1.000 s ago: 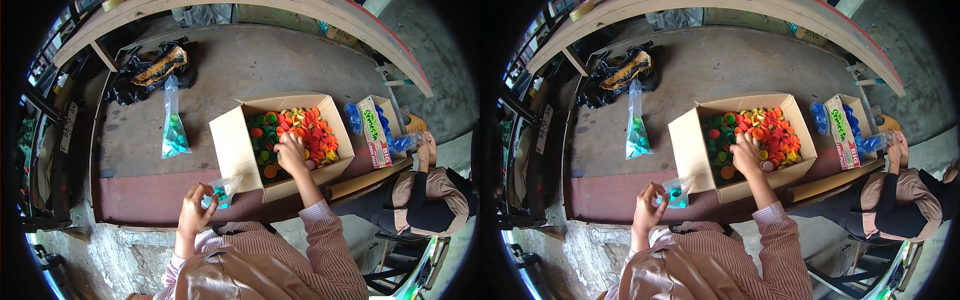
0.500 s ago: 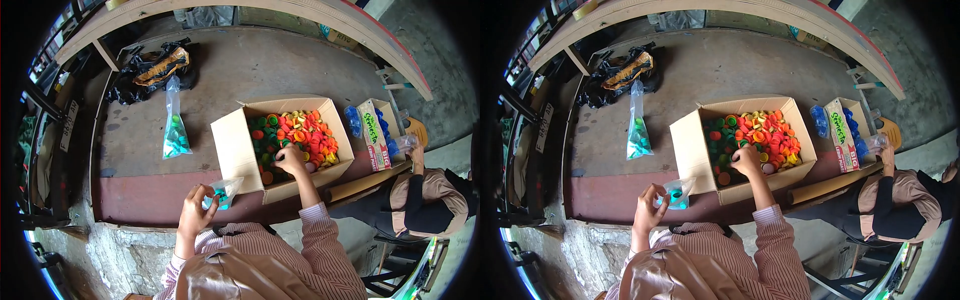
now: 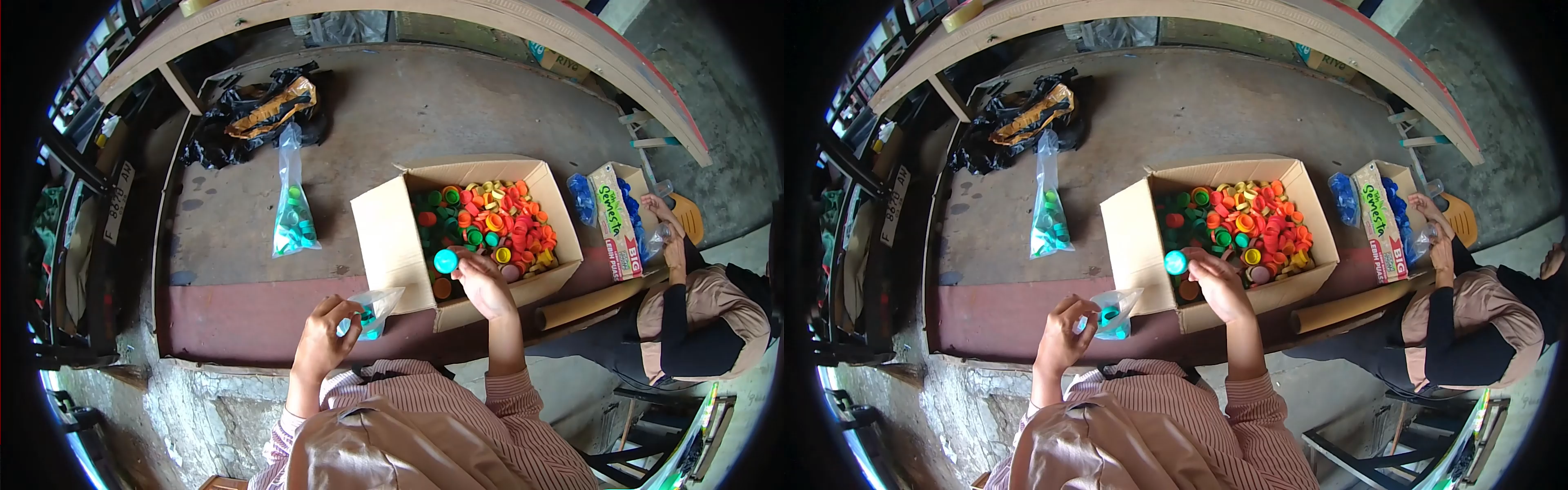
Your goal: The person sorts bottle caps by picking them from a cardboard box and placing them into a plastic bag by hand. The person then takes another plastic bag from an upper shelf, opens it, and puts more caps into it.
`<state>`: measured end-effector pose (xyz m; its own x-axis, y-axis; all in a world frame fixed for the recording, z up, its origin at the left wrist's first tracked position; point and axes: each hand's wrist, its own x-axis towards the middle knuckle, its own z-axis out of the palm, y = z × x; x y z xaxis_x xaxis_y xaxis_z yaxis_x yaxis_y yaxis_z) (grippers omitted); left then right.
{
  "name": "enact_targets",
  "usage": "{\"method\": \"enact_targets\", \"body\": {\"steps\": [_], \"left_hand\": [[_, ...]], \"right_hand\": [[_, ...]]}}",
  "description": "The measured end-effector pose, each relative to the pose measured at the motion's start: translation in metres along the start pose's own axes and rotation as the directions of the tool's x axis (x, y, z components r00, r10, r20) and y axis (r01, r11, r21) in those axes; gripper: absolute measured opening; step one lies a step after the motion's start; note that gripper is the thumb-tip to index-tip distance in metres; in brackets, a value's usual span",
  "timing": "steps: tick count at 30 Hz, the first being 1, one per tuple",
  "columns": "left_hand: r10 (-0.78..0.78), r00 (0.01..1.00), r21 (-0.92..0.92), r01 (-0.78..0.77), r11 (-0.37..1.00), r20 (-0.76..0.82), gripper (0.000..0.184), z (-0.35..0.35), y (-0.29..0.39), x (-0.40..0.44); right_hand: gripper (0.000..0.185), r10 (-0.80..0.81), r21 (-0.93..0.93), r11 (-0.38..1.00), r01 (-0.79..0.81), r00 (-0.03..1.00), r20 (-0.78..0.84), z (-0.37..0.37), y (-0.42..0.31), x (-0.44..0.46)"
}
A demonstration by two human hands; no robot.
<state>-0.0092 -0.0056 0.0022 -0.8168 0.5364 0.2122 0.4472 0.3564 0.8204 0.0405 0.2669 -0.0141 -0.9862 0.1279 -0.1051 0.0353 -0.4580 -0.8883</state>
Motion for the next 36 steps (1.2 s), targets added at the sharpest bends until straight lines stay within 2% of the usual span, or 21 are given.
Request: {"method": "enact_targets", "body": {"steps": [1,2,3,5,7,12,15,17,18,19,20,21,22,23,25,26,28,29,31,32,36], "left_hand": [[-0.008,1.000,0.006,0.008,1.000,-0.004,0.014,-0.001,0.001,-0.001],[-0.034,0.999,0.009,0.034,0.999,0.000,0.017,-0.001,0.004,-0.001],[-0.056,0.998,0.012,0.056,0.998,0.004,0.020,-0.002,0.006,-0.001],[-0.077,0.997,0.014,0.077,0.997,0.000,0.020,-0.004,0.009,-0.001],[-0.092,0.996,0.014,0.092,0.996,0.002,0.020,-0.004,0.011,0.000],[-0.079,0.997,0.018,0.080,0.997,-0.005,0.026,-0.003,0.008,0.000],[-0.079,0.997,0.004,0.079,0.997,-0.019,0.029,-0.004,0.009,-0.003],[-0.078,0.997,0.014,0.078,0.997,-0.019,0.029,-0.005,0.009,-0.002],[-0.083,0.996,0.025,0.084,0.996,-0.026,0.030,-0.006,0.010,-0.003],[-0.083,0.996,0.026,0.083,0.996,-0.020,0.030,-0.007,0.010,-0.004],[-0.082,0.997,0.022,0.082,0.996,-0.015,0.031,-0.008,0.010,-0.003],[-0.080,0.997,0.016,0.080,0.997,-0.011,0.031,-0.008,0.010,-0.003],[-0.077,0.997,0.012,0.077,0.997,-0.007,0.031,-0.007,0.010,-0.003],[-0.077,0.997,0.012,0.077,0.997,0.002,0.031,-0.007,0.009,-0.003],[-0.077,0.997,0.008,0.077,0.997,0.009,0.031,-0.006,0.009,-0.002],[-0.083,0.996,0.012,0.083,0.996,0.012,0.031,-0.007,0.010,-0.002],[-0.095,0.995,0.012,0.095,0.995,0.011,0.031,-0.006,0.011,-0.001],[-0.096,0.995,0.013,0.096,0.995,0.011,0.030,-0.006,0.011,-0.002],[-0.098,0.995,0.017,0.098,0.995,0.009,0.030,-0.007,0.010,-0.001],[-0.100,0.995,0.024,0.100,0.995,0.007,0.030,-0.008,0.010,-0.001],[-0.115,0.993,0.034,0.115,0.993,-0.004,0.031,-0.009,0.010,-0.001]], "right_hand": [[0.015,-0.071,-0.197,0.977,0.077,0.997,0.034,0.011,-0.001,0.000],[0.013,-0.095,-0.273,0.955,0.118,0.991,0.095,0.021,0.001,-0.001],[0.008,-0.216,-0.496,0.827,0.264,0.964,0.153,0.033,0.006,-0.002],[0.006,-0.287,-0.787,0.453,0.420,0.904,0.317,0.065,0.000,-0.007],[0.007,-0.263,-0.868,0.269,0.417,0.899,0.350,0.085,0.006,-0.012],[0.015,-0.146,-0.912,0.131,0.388,0.918,0.369,0.090,0.035,-0.016],[0.019,-0.137,-0.926,0.138,0.351,0.933,0.333,0.075,0.025,-0.025],[0.018,-0.301,-0.858,0.267,0.439,0.884,0.359,0.058,0.003,-0.017],[0.013,-0.257,-0.897,0.344,0.276,0.947,0.193,0.041,-0.007,-0.015],[0.011,-0.307,-0.929,0.302,0.212,0.945,0.116,0.019,-0.013,-0.009],[0.009,-0.276,-0.937,0.340,0.074,0.961,-0.025,-0.004,-0.016,-0.001],[0.011,-0.302,-0.940,0.332,0.076,0.953,-0.029,-0.028,-0.015,0.006],[0.010,-0.035,-0.931,0.347,-0.111,0.991,-0.131,-0.044,-0.018,0.011],[0.011,0.210,-0.913,0.247,-0.324,0.938,-0.276,-0.055,-0.020,0.017],[0.013,0.052,-0.982,-0.063,-0.179,0.982,-0.183,-0.068,-0.002,0.021],[0.013,0.053,-0.982,-0.066,-0.179,0.982,-0.183,-0.071,0.001,0.021],[0.012,-0.059,-0.940,-0.338,-0.053,0.998,-0.035,-0.063,0.002,0.023],[0.012,-0.055,-0.940,-0.337,-0.051,0.998,-0.035,-0.066,0.007,0.025],[0.009,-0.021,-0.854,-0.520,0.014,0.999,0.029,-0.069,0.018,0.031],[0.007,0.013,-0.849,-0.528,-0.037,0.999,-0.052,-0.070,0.024,0.033],[0.019,0.015,-0.795,-0.605,-0.046,0.997,-0.069,-0.064,0.023,0.035]]}}
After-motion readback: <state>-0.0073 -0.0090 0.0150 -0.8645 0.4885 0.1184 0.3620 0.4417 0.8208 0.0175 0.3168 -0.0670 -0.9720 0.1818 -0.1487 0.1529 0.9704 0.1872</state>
